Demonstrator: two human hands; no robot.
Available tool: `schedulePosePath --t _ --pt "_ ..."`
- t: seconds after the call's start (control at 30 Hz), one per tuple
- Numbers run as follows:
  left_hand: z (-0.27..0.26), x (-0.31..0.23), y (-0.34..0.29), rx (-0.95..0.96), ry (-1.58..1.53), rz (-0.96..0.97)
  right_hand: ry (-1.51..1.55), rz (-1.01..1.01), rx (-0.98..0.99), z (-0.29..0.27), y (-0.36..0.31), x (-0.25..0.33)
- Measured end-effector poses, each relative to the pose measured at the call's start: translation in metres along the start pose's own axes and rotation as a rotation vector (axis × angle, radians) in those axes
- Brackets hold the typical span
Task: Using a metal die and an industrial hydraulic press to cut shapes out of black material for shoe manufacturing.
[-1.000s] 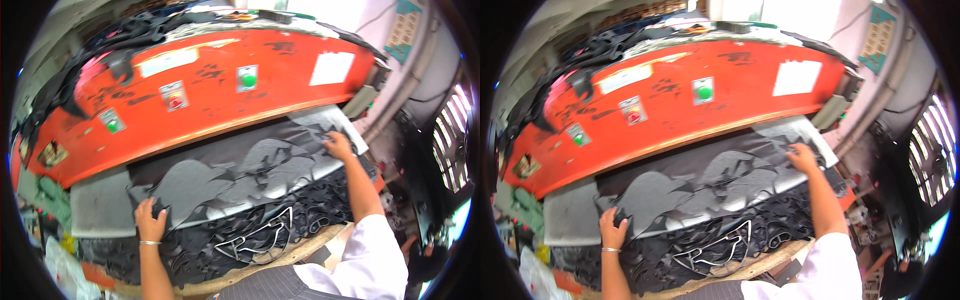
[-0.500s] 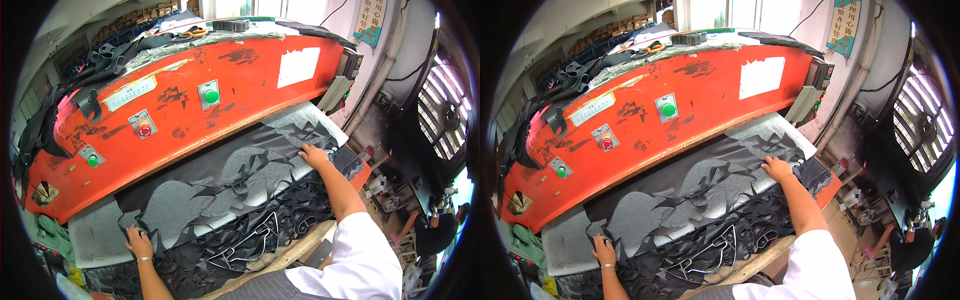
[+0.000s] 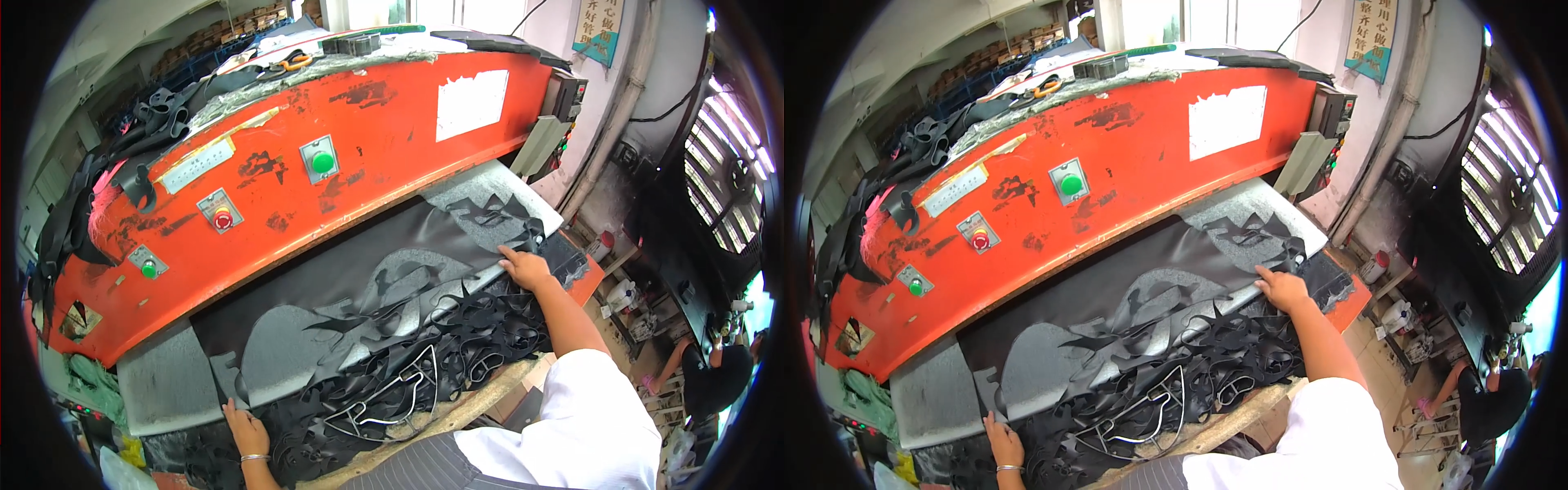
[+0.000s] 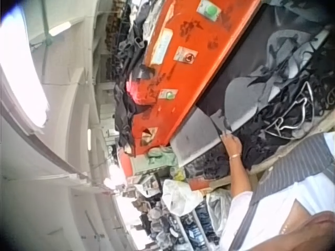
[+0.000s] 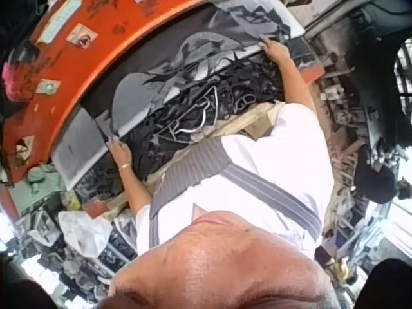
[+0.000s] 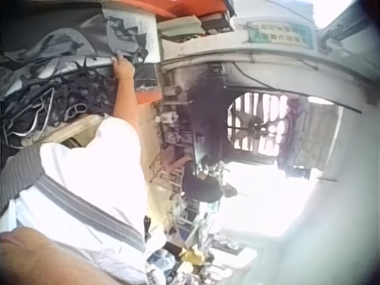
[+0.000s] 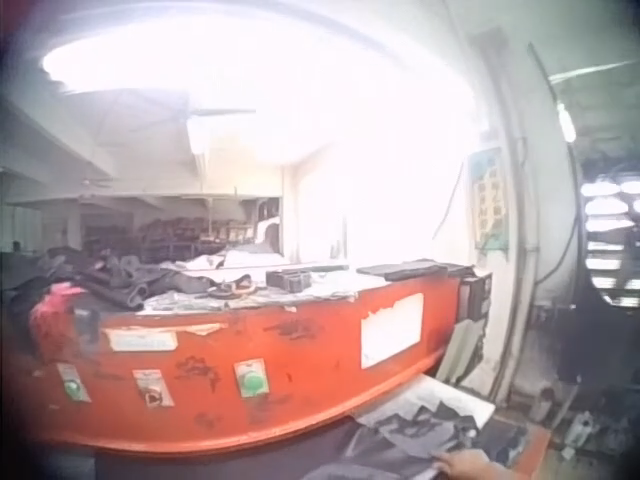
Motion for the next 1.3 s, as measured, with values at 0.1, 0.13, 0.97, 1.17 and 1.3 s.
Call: schedulePosePath --t 0.1,0.13,0.97,1.17,1.3 --pt "-0.006 -0.031 -0.031 0.018 -0.002 0.036 -0.016 0.113 0.050 -0.007 0.000 -0.019" --pt "-0.006 -0.035 -0.040 0.122 -0.017 -0.029 -0.013 0.135 0.044 -0.008 -0.001 -0.022" --pt "-0.036 -0.110 -0.026 0.009 -0.038 0.238 0.144 -1.306 0.327 -0.013 -0.208 0.264" --pt "-0.013 -0.033 0.045 0.022 -0.130 0.191 -0.014 -1.187 0.421 0.018 -0.225 0.276" --pt "0.016 0.025 0.075 -0.155 -0.163 0.278 0.052 -1.026 0.124 0.008 -0.243 0.292"
Point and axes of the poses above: each hand's wrist, its own y-axis towards the middle knuckle, its own z-axis out of the palm, x = y × z, the point moved 4 cm from there along y, towards the middle knuckle, and after that the axes turned 1 degree about -z, right-handed, at the moved point
